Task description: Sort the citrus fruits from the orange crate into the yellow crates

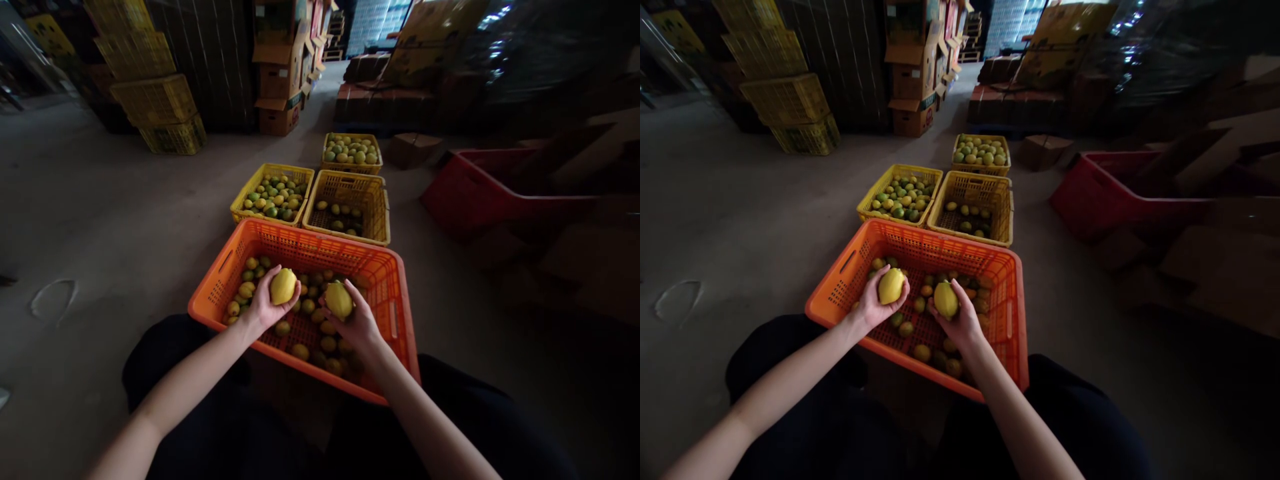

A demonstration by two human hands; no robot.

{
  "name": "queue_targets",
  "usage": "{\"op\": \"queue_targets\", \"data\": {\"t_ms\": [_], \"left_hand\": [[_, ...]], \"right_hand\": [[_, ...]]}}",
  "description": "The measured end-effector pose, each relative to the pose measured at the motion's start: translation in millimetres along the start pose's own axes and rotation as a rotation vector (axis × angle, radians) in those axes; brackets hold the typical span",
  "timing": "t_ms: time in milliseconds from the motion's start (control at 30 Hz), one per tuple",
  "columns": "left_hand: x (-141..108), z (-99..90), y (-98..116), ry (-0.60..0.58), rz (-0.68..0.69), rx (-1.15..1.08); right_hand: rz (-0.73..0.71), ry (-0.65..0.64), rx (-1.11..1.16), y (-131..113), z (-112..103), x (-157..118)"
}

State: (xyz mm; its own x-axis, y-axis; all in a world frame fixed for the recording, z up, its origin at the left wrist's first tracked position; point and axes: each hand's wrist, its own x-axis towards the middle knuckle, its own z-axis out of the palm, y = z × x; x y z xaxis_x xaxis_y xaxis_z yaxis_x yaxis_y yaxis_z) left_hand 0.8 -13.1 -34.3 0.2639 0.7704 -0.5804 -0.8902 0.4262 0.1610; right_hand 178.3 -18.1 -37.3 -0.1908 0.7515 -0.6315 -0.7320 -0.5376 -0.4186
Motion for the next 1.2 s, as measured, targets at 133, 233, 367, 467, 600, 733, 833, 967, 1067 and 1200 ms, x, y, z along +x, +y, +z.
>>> {"op": "queue_targets", "data": {"t_ms": [133,233,367,467,600,733,833,967,1067,1200], "left_hand": [[5,-5.5,-4,0.096,-0.019,-0.008],[7,-7.3,-7,0.12,-0.012,0.026],[9,-6.8,-7,0.14,0.022,0.078],[10,-8.6,-6,0.111,0.007,0.077],[11,-12.4,-9,0.065,-0.043,0.073],[11,-11.8,-9,0.07,-0.013,0.08],[11,-10.7,-8,0.118,0.001,0.071],[13,-13.6,-8,0.152,-0.042,0.078],[16,-16.4,-8,0.147,-0.017,0.109],[15,-15.9,-7,0.166,0.043,0.075]], "right_hand": [[0.045,0.063,-0.015,2,-3,6],[0.015,0.09,-0.043,3,-2,6],[0.0,0.103,-0.051,1,1,0],[0.047,0.101,-0.064,0,-3,2],[-0.003,0.051,-0.136,5,-15,13],[-0.033,0.061,-0.167,8,-23,22],[-0.019,0.064,-0.168,8,-27,24],[0.028,0.064,-0.173,9,-29,26],[0.019,0.133,-0.181,10,-27,25],[-0.011,0.213,-0.175,9,-21,21]]}}
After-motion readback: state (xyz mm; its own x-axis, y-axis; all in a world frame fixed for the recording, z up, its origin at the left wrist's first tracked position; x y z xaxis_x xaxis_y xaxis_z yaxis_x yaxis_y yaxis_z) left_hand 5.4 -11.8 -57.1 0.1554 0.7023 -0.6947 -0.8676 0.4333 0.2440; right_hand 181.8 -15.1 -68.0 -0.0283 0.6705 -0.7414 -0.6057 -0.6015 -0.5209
